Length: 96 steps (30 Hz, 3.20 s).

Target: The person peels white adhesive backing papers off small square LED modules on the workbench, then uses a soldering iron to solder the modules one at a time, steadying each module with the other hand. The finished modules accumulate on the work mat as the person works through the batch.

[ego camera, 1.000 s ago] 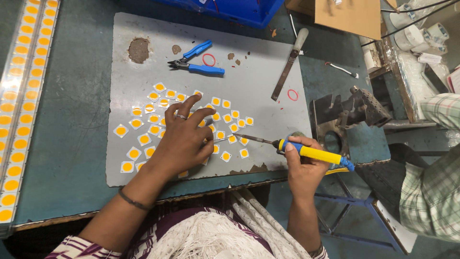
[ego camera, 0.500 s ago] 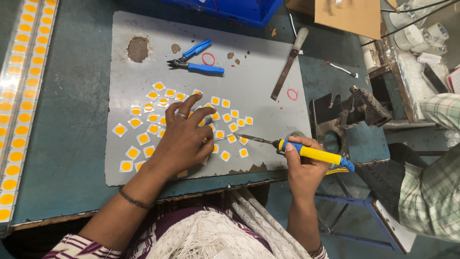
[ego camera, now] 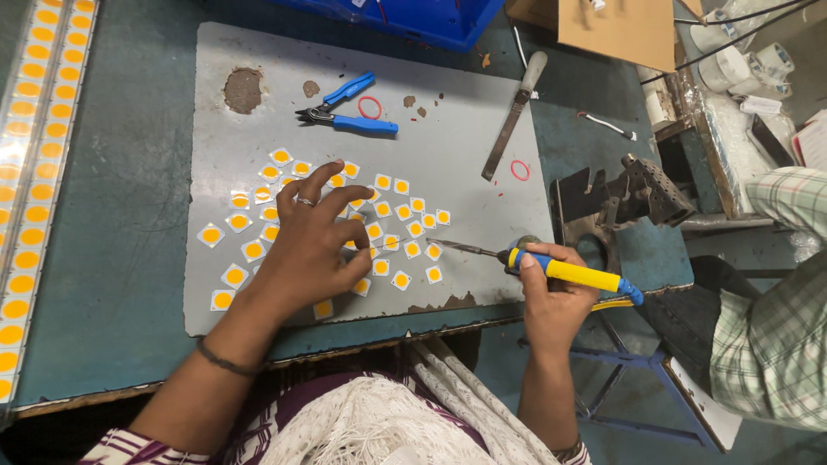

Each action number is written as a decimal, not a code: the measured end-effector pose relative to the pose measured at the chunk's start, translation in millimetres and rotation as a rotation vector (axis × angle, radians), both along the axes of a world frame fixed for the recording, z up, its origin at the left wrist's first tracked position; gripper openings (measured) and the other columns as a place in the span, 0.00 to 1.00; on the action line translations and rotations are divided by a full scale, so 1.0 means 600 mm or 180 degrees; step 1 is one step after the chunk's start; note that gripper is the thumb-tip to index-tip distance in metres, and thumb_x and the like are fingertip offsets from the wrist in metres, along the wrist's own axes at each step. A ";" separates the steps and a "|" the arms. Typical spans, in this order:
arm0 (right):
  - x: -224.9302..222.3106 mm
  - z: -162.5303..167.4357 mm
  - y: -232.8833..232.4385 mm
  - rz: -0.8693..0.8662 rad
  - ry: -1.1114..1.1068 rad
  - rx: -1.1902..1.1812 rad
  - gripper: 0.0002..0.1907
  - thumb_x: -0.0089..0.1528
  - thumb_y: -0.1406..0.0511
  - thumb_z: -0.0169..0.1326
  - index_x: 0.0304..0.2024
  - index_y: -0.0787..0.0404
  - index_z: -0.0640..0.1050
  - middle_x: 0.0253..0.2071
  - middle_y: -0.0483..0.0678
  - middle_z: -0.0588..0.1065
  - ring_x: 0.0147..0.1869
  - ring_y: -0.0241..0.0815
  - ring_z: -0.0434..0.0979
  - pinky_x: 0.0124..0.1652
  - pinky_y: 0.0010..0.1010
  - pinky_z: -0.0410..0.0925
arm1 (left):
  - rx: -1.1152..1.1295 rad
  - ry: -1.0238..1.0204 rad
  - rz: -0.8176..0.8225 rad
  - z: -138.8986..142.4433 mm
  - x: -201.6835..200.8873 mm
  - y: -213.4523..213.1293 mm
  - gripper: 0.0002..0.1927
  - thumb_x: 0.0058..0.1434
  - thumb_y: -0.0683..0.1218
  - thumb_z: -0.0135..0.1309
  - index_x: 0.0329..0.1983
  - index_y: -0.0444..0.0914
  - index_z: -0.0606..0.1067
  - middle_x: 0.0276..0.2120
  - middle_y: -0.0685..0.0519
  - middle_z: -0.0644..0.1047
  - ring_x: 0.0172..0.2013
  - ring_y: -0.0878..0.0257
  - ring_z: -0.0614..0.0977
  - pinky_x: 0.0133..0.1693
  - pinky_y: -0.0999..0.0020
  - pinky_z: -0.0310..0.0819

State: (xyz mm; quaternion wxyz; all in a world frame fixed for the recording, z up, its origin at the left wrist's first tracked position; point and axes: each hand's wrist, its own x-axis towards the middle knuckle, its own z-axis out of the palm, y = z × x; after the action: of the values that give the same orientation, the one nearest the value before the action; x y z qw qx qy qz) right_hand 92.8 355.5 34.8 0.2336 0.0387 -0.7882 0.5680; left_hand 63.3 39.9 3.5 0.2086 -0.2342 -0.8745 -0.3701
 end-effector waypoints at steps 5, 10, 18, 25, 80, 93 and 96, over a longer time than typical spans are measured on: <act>0.003 -0.004 0.000 0.0060 -0.0020 0.0004 0.08 0.64 0.73 0.59 0.46 0.68 0.78 0.41 0.46 0.77 0.41 0.31 0.76 0.43 0.22 0.71 | -0.0030 -0.0079 -0.0084 0.001 0.000 -0.004 0.05 0.46 0.47 0.59 0.19 0.43 0.77 0.57 0.50 0.75 0.70 0.43 0.60 0.65 0.40 0.44; 0.009 -0.004 0.008 0.0034 0.0035 0.0013 0.07 0.64 0.73 0.59 0.45 0.67 0.78 0.38 0.44 0.75 0.39 0.29 0.74 0.42 0.20 0.69 | -0.0013 -0.0102 -0.0248 0.000 0.000 -0.003 0.04 0.46 0.47 0.59 0.20 0.43 0.78 0.57 0.50 0.75 0.70 0.43 0.60 0.65 0.40 0.45; 0.018 -0.007 0.013 0.0018 -0.0029 0.0037 0.07 0.63 0.72 0.59 0.44 0.67 0.78 0.35 0.43 0.75 0.34 0.27 0.70 0.36 0.18 0.64 | -0.0150 -0.0278 -0.0312 0.003 0.005 0.003 0.05 0.46 0.47 0.59 0.20 0.41 0.78 0.57 0.49 0.75 0.70 0.43 0.59 0.65 0.39 0.44; 0.017 -0.012 0.003 0.0160 -0.0024 0.0076 0.08 0.63 0.73 0.59 0.45 0.67 0.78 0.36 0.44 0.75 0.36 0.27 0.72 0.37 0.18 0.65 | -0.0193 -0.0370 -0.0299 0.006 0.004 0.004 0.04 0.45 0.46 0.59 0.19 0.42 0.79 0.57 0.50 0.75 0.70 0.44 0.60 0.65 0.39 0.44; 0.050 0.001 0.003 0.0178 0.0136 0.0068 0.07 0.61 0.71 0.59 0.42 0.66 0.78 0.39 0.45 0.76 0.41 0.31 0.75 0.45 0.21 0.68 | -0.0234 -0.0232 -0.0182 0.020 0.075 -0.011 0.05 0.46 0.46 0.60 0.19 0.41 0.76 0.59 0.49 0.73 0.70 0.41 0.58 0.65 0.34 0.41; 0.048 -0.009 -0.020 0.0432 -0.0036 0.0146 0.08 0.61 0.72 0.60 0.43 0.66 0.78 0.40 0.46 0.76 0.43 0.32 0.76 0.46 0.23 0.69 | -0.0161 -0.0041 0.0062 0.007 0.099 -0.002 0.06 0.51 0.45 0.61 0.22 0.40 0.76 0.60 0.49 0.72 0.69 0.41 0.60 0.66 0.35 0.43; 0.046 -0.013 -0.020 0.0498 -0.0058 0.0086 0.08 0.61 0.72 0.60 0.43 0.66 0.78 0.40 0.46 0.76 0.42 0.32 0.76 0.45 0.23 0.69 | -0.0190 -0.0014 0.0050 0.005 0.098 -0.002 0.07 0.51 0.45 0.61 0.23 0.40 0.76 0.60 0.49 0.72 0.69 0.41 0.60 0.66 0.35 0.44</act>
State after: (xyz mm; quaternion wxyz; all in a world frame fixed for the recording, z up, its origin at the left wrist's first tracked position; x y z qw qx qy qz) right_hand 120.5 343.7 27.1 0.1808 0.0982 -0.7925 0.5741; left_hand 122.0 39.0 6.5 0.2025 -0.2326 -0.8874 -0.3426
